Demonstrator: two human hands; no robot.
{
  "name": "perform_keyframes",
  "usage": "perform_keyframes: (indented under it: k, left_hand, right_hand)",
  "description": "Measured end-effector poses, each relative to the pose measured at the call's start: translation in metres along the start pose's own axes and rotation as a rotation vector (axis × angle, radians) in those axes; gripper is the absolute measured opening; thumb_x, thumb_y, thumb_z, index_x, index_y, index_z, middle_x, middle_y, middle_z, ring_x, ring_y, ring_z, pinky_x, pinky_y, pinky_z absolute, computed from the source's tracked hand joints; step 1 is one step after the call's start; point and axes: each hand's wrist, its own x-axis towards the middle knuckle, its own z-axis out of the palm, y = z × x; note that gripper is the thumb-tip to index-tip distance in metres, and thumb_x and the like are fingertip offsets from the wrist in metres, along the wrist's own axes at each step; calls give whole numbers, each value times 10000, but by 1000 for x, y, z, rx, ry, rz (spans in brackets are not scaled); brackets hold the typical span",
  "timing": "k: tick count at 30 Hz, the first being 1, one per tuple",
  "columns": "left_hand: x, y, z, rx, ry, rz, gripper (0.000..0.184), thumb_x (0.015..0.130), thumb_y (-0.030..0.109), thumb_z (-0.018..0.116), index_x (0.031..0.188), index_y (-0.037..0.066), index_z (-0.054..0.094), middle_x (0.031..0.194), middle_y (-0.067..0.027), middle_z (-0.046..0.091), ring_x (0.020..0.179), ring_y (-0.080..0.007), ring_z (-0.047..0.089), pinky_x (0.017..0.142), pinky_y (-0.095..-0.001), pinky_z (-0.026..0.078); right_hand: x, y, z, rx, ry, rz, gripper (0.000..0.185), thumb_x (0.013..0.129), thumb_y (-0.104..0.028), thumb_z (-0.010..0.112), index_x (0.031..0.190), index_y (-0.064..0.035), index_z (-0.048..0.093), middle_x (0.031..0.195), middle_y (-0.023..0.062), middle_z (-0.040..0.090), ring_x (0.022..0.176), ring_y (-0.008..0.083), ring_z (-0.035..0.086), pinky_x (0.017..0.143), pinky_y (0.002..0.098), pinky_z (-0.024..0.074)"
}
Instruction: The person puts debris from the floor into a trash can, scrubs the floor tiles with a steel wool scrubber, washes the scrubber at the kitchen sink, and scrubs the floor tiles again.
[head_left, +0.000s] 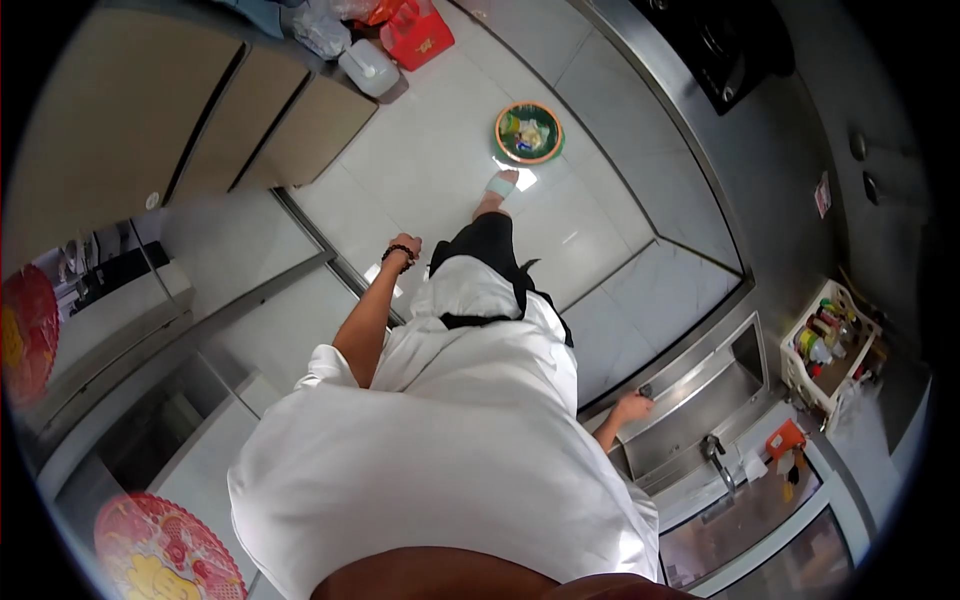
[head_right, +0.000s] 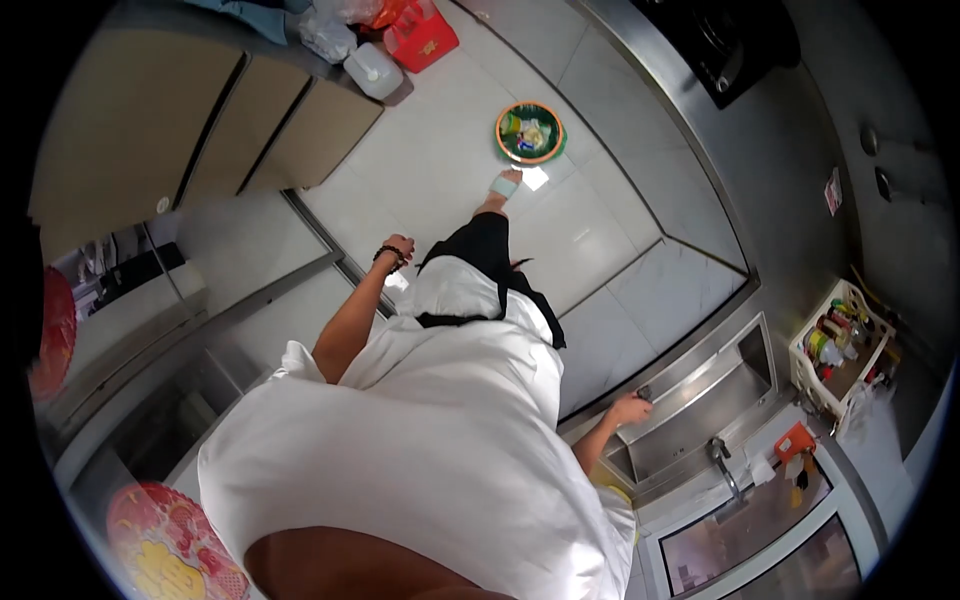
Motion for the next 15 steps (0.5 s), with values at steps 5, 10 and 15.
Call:
perform_keyframes:
  k: [5, 10, 15]
  left_hand:
    - [21, 81, -43, -5, -35, 22, 321, 920, 288, 535, 925, 16, 706, 774, -112, 719, 639, -221, 683, 596, -349, 555]
    - [64, 127, -58, 128, -13, 126, 325, 932, 285, 535, 940, -2, 688, 762, -122, 714, 635, -229, 686, 627, -353, 567]
    - [92, 155, -59, 212, 4, 141, 373, 933, 318, 537, 1059, -3, 680, 979, -189, 703, 878, -325, 677, 802, -419, 555]
  right_hand:
    - [-8, -58, -5, 170, -19, -92, 575, 844, -120, 737, 1319, 6, 439, 1162, 287, 585, 1061, 481, 600, 934, 586, 473]
    - [-15, -147, 5, 753, -501, 101, 432, 925, -26, 562, 1325, -125, 434, 753, 81, 592, 592, 220, 587, 546, 400, 526]
    - [-57, -201, -4, 751, -887, 104, 377, 975, -42, 456, 1297, -214, 551, 636, 17, 503, 474, 138, 499, 395, 320, 433]
